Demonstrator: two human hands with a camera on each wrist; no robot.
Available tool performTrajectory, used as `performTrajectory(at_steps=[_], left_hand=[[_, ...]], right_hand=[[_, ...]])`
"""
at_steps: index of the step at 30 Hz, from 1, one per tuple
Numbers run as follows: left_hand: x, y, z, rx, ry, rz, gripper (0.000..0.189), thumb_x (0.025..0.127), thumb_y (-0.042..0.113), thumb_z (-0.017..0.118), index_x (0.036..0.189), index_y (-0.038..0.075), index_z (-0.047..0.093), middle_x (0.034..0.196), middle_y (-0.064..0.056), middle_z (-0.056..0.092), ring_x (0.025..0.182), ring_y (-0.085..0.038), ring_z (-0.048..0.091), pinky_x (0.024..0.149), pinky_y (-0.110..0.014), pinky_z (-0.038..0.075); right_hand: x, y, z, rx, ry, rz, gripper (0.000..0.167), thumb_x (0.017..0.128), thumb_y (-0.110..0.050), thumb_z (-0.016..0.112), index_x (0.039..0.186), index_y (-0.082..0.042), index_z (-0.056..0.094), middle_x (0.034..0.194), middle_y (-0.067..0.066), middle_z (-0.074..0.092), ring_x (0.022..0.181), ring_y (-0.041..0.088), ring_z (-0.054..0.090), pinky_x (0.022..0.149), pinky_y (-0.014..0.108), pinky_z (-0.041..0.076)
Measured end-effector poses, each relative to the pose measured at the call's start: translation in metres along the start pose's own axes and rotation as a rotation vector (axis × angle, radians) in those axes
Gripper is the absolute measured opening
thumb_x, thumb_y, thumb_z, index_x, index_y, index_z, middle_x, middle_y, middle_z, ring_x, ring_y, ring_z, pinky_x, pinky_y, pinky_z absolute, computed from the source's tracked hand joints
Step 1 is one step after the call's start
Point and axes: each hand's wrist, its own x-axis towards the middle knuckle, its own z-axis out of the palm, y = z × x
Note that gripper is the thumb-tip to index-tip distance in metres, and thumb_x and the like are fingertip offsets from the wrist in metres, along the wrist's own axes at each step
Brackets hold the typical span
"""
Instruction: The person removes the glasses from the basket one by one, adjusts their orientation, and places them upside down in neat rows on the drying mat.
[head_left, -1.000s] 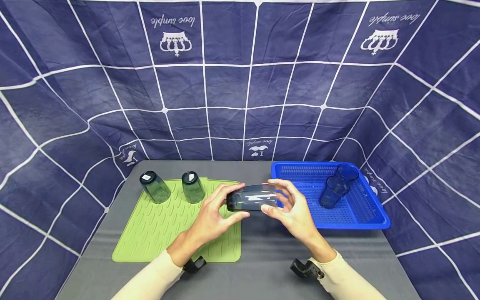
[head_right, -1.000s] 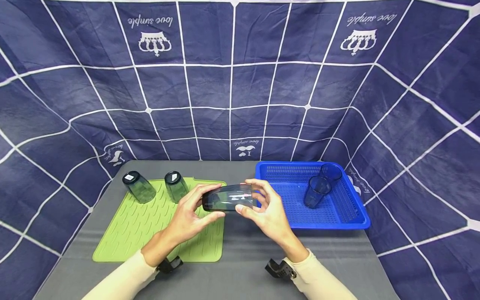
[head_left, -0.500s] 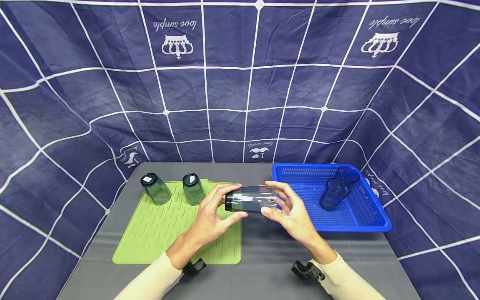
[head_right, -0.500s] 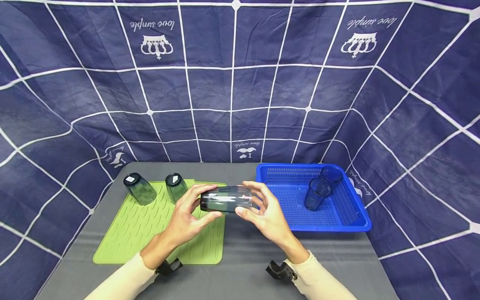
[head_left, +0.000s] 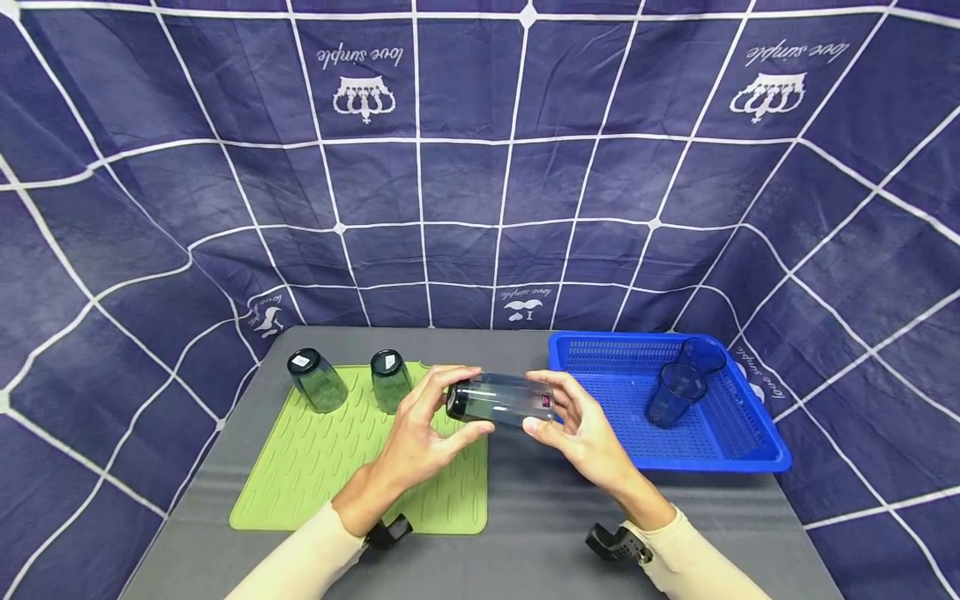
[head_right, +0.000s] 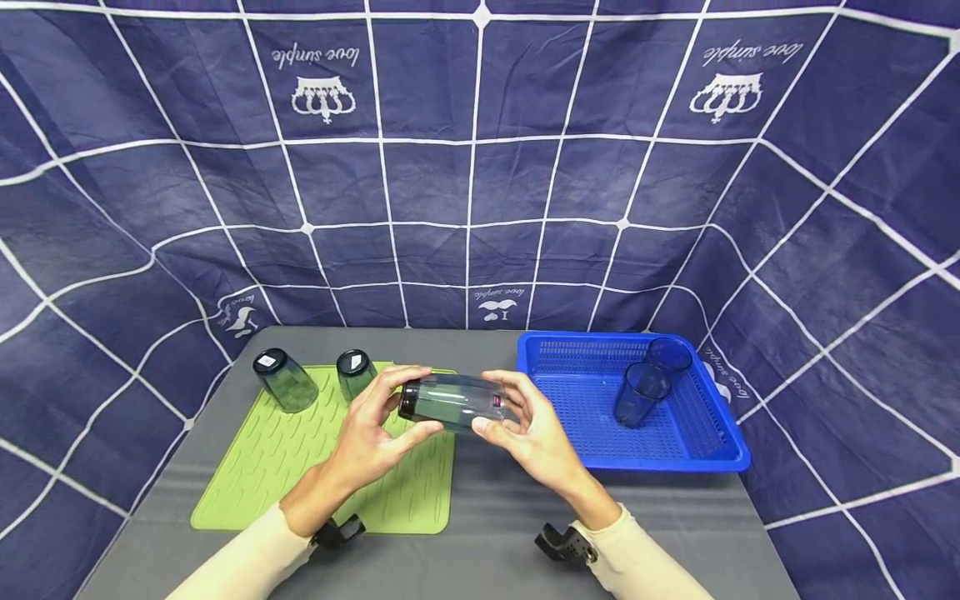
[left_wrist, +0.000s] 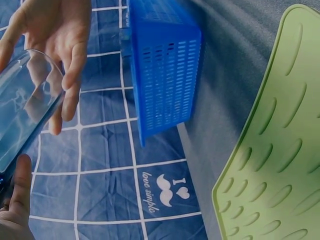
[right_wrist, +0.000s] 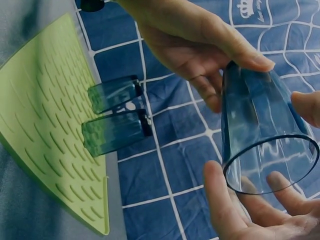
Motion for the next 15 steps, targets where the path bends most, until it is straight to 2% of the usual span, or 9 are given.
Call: performTrajectory(at_steps=[3,6,10,15], left_hand=[[0.0005,-0.0004,-0.0002,0.017,0.016,0.004,0.065,0.102,0.045,0.092,0.153,0.011,0.070,0.141,-0.011,0.077,0.118,-0.019,0.074,0.079,-0.026,0.062],[0.0013,-0.0007,-0.0011,0.031,0.034,0.010,0.065,0.104,0.052,0.088,0.153,0.012,0.070,0.140,-0.010,0.078,0.113,-0.017,0.072,0.076,-0.025,0.055],[0.0034,-0.0002,-0.0024,0.028,0.050,0.034,0.066,0.106,0.053,0.085,0.153,0.009,0.069,0.140,-0.011,0.078,0.115,-0.018,0.073,0.082,-0.020,0.053],[0.0060,0.0007,-0.0034,-0.005,0.062,0.050,0.065,0.107,0.049,0.086,0.153,0.006,0.069,0.141,-0.013,0.079,0.123,-0.022,0.077,0.095,-0.016,0.058]], right_hand=[[0.0009,0.0014,0.0001,0.001,-0.016,0.009,0.067,0.105,0.000,0.081,0.165,0.000,0.052,0.156,0.008,0.070,0.133,0.013,0.074,0.102,0.027,0.069],[0.0021,0.0030,0.0004,0.013,-0.048,0.020,0.067,0.106,-0.001,0.081,0.166,-0.001,0.052,0.165,0.019,0.062,0.135,0.015,0.073,0.104,0.031,0.070],[0.0036,0.0055,0.0011,0.032,-0.092,0.049,0.067,0.106,-0.002,0.082,0.166,-0.001,0.052,0.174,0.028,0.051,0.139,0.016,0.072,0.105,0.034,0.071],[0.0053,0.0096,0.0027,0.065,-0.139,0.065,0.065,0.107,-0.003,0.081,0.165,0.002,0.051,0.172,0.032,0.050,0.137,0.016,0.075,0.104,0.036,0.071]])
